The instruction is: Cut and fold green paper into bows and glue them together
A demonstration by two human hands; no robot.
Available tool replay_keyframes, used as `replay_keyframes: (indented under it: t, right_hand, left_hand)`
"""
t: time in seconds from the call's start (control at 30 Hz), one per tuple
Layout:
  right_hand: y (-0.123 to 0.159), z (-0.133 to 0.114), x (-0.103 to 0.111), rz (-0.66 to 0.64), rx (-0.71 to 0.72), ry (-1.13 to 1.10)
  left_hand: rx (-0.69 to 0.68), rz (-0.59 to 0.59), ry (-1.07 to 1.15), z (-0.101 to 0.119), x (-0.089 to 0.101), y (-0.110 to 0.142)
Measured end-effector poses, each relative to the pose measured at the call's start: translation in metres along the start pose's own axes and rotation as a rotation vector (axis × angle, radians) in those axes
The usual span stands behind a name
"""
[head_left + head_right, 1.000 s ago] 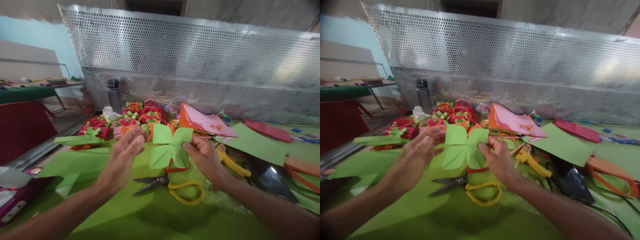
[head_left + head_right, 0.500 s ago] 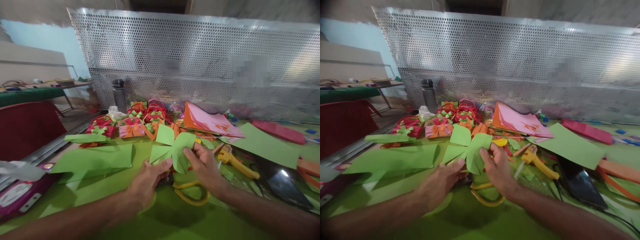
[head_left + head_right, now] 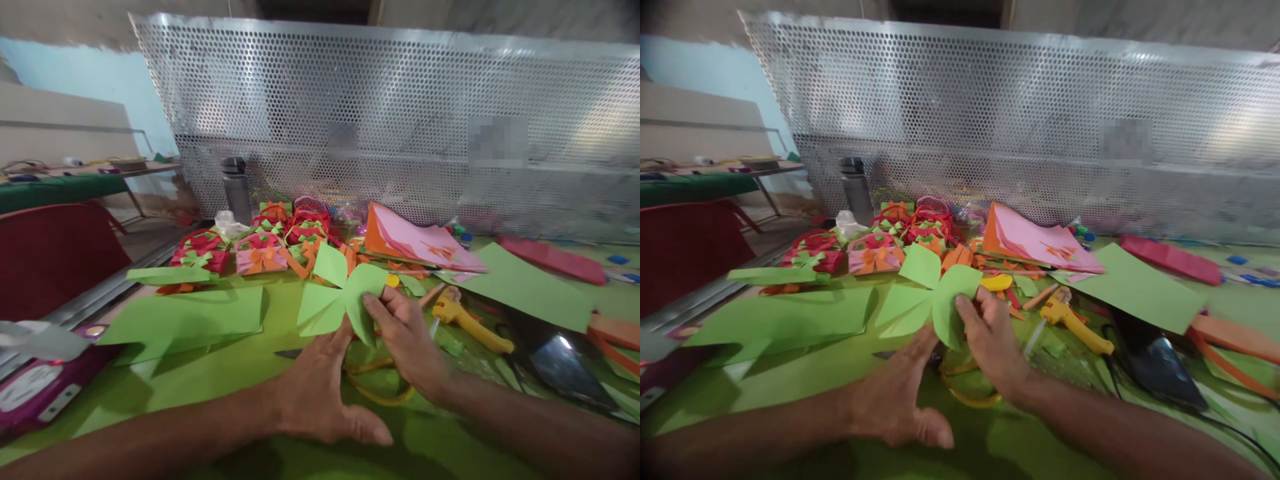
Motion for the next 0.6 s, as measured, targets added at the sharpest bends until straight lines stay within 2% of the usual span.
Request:
replay_keyframes:
  t: [0.07, 0.17, 0.3, 0.37, 0.43, 0.5, 0.6]
  right_hand:
    - [-0.001, 0.002, 0.001, -0.003, 0.005, -0.005]
    - [-0.001, 0.001, 0.002, 0.027, 0.071, 0.087]
    - [0.004, -0.002, -0.001, 0.046, 0.185, 0.204]
    - [0.006, 0.0, -0.005, 0.024, 0.188, 0.209]
    - [0.009, 0.001, -0.007, 0.01, 0.174, 0.209]
    - [0.01, 0.002, -0.008, 0.003, 0.159, 0.211]
    - [0.011, 0.004, -0.009, -0.039, 0.133, 0.178]
  left_hand:
    - [-0.022, -0.017, -0.036, 0.002, -0.001, -0.001]
    - [-0.026, 0.07, 0.082, 0.007, 0.002, -0.004]
    - [0.162, 0.38, 0.373, -0.005, 0.01, 0.0]
    - [0.274, 0.556, 0.513, -0.016, 0.012, 0.005]
    - [0.407, 0.674, 0.592, -0.026, 0.011, 0.01]
    - [0.482, 0.718, 0.646, -0.031, 0.011, 0.01]
    - [0.474, 0.722, 0.736, -0.032, 0.011, 0.005]
Point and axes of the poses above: each hand's wrist, its own y-axis away from the middle knuckle, its own x-axis out of the back of the hand, z = x × y, the point moved 6 cm from there along -y, towards the middle knuckle, and after that the axes turned 14 degrees about -x, right-handed, at the moved point
